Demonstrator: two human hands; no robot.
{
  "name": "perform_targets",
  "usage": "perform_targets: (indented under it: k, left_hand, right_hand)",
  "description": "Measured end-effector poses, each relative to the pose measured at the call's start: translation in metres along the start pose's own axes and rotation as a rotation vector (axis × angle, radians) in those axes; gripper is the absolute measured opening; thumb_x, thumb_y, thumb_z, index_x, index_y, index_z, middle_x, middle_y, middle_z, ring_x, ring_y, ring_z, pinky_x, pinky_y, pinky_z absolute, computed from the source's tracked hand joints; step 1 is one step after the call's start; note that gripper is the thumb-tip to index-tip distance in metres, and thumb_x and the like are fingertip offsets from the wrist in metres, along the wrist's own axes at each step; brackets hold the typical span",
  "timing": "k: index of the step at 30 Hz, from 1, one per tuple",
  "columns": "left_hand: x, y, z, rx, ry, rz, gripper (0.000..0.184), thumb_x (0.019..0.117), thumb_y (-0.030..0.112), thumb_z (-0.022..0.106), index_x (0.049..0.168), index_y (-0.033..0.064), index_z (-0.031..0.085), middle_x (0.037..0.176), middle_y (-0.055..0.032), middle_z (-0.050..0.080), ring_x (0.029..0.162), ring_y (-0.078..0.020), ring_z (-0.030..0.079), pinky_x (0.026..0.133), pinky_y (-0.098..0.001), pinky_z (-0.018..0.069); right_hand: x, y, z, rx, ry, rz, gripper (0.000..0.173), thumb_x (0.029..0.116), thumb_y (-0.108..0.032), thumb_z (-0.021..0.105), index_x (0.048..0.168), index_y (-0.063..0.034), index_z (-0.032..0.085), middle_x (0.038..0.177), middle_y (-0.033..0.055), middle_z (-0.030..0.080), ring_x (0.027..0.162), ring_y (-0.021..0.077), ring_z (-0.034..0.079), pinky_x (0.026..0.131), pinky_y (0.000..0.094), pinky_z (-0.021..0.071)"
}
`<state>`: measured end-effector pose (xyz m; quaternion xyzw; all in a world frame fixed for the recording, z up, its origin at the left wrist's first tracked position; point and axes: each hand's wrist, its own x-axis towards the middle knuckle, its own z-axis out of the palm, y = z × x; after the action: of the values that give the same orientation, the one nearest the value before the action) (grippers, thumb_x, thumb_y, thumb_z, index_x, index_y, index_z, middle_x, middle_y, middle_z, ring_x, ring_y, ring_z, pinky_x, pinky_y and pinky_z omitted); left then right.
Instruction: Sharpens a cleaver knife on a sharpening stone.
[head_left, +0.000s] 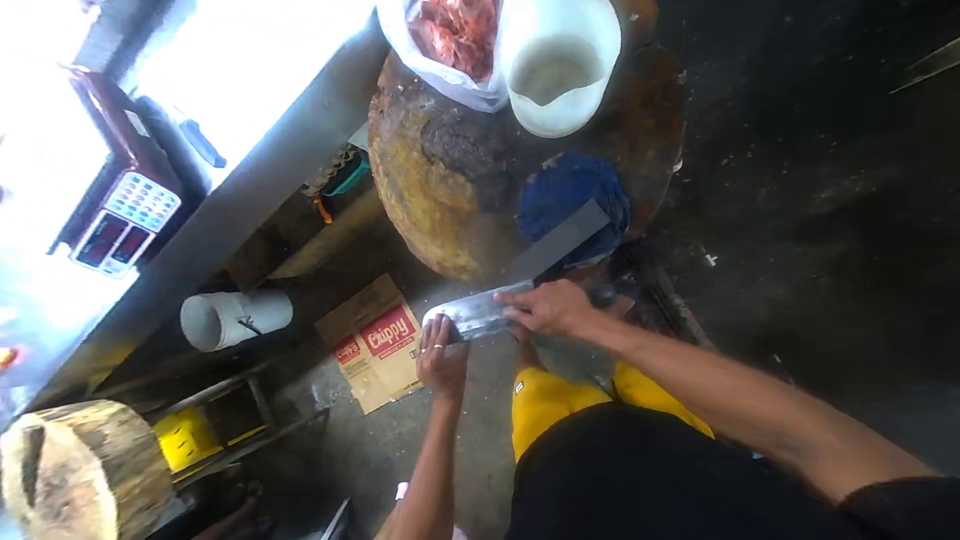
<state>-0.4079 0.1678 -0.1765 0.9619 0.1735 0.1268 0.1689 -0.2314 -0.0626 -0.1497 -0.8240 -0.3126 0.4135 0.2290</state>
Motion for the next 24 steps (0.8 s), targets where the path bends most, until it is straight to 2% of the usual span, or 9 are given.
perform_targets:
  k: [2, 7, 9, 11, 13, 15, 17, 20, 24]
  left_hand:
    - [0.010, 0.025, 0.012, -0.033, -0.016, 0.018, 0.048, 0.0771, 0.025, 0.084, 0.118, 0.0017, 0.076, 0.129, -0.0158, 0.071, 0.127, -0.0336, 0.064, 0.111, -0.0502, 0.0488]
    - [0.063, 0.201, 0.105, -0.317, -0.129, 0.264, 0.047, 0.0773, 0.024, 0.087, 0.122, 0.0136, 0.076, 0.135, -0.0056, 0.069, 0.133, -0.0229, 0.059, 0.116, -0.0442, 0.0430]
    - [0.075, 0.241, 0.124, -0.405, -0.167, 0.326, 0.050, 0.0768, 0.020, 0.087, 0.125, 0.0131, 0.074, 0.138, -0.0035, 0.067, 0.136, -0.0203, 0.056, 0.119, -0.0423, 0.0408]
    - [0.074, 0.217, 0.119, -0.376, -0.197, 0.326, 0.051, 0.0814, 0.023, 0.085, 0.130, 0.0164, 0.072, 0.143, 0.0004, 0.063, 0.139, -0.0170, 0.053, 0.120, -0.0411, 0.0393]
    - [0.056, 0.139, 0.087, -0.296, -0.196, 0.250, 0.050, 0.0845, 0.026, 0.083, 0.133, 0.0195, 0.070, 0.146, 0.0023, 0.061, 0.141, -0.0169, 0.051, 0.120, -0.0419, 0.0399]
    - [0.038, 0.055, 0.046, -0.173, -0.107, 0.126, 0.045, 0.0825, 0.026, 0.085, 0.126, 0.0183, 0.074, 0.139, 0.0001, 0.066, 0.134, -0.0195, 0.059, 0.115, -0.0447, 0.0467]
    - [0.029, 0.012, 0.012, -0.051, -0.082, 0.010, 0.045, 0.0808, 0.026, 0.084, 0.123, 0.0130, 0.075, 0.134, -0.0056, 0.070, 0.130, -0.0251, 0.062, 0.111, -0.0491, 0.0494]
    - [0.036, 0.040, 0.015, -0.065, -0.097, 0.032, 0.044, 0.0798, 0.022, 0.083, 0.120, 0.0069, 0.075, 0.132, -0.0107, 0.070, 0.130, -0.0287, 0.062, 0.113, -0.0502, 0.0455]
    - [0.058, 0.180, 0.082, -0.315, -0.184, 0.223, 0.045, 0.0764, 0.018, 0.087, 0.119, 0.0104, 0.076, 0.133, -0.0088, 0.069, 0.132, -0.0262, 0.060, 0.116, -0.0464, 0.0434]
  right_hand:
    - [-0.019, 0.014, -0.015, 0.028, 0.012, 0.039, 0.046, 0.1037, -0.063, 0.040, 0.148, -0.0556, 0.046, 0.101, 0.0105, 0.076, 0.094, 0.0358, 0.071, 0.081, 0.0623, 0.0530]
    - [-0.150, 0.145, -0.075, -0.030, 0.307, 0.430, 0.048, 0.1003, -0.066, 0.048, 0.147, -0.0586, 0.046, 0.098, 0.0152, 0.076, 0.084, 0.0439, 0.071, 0.068, 0.0712, 0.0512]
    - [-0.176, 0.169, -0.089, -0.080, 0.390, 0.511, 0.047, 0.0996, -0.066, 0.050, 0.146, -0.0562, 0.050, 0.097, 0.0186, 0.076, 0.082, 0.0474, 0.070, 0.065, 0.0728, 0.0493]
    - [-0.160, 0.158, -0.086, -0.109, 0.395, 0.467, 0.048, 0.0996, -0.067, 0.048, 0.145, -0.0526, 0.054, 0.095, 0.0185, 0.077, 0.081, 0.0465, 0.071, 0.066, 0.0721, 0.0499]
    - [-0.111, 0.114, -0.058, -0.063, 0.307, 0.363, 0.047, 0.0995, -0.067, 0.047, 0.144, -0.0535, 0.054, 0.096, 0.0125, 0.078, 0.083, 0.0399, 0.072, 0.070, 0.0689, 0.0525]
    - [-0.049, 0.062, -0.023, -0.011, 0.198, 0.218, 0.046, 0.0996, -0.067, 0.045, 0.144, -0.0578, 0.051, 0.098, 0.0071, 0.078, 0.085, 0.0345, 0.073, 0.072, 0.0649, 0.0544]
    - [-0.012, 0.021, -0.006, 0.023, 0.102, 0.077, 0.045, 0.1018, -0.063, 0.043, 0.146, -0.0573, 0.048, 0.098, 0.0083, 0.077, 0.087, 0.0347, 0.072, 0.074, 0.0628, 0.0540]
    - [-0.029, 0.032, -0.020, 0.058, 0.070, 0.077, 0.048, 0.1010, -0.066, 0.045, 0.149, -0.0568, 0.045, 0.100, 0.0089, 0.077, 0.088, 0.0354, 0.072, 0.076, 0.0628, 0.0542]
    - [-0.139, 0.132, -0.060, -0.022, 0.252, 0.404, 0.053, 0.0958, -0.074, 0.048, 0.147, -0.0621, 0.043, 0.098, 0.0144, 0.076, 0.084, 0.0426, 0.071, 0.068, 0.0702, 0.0521]
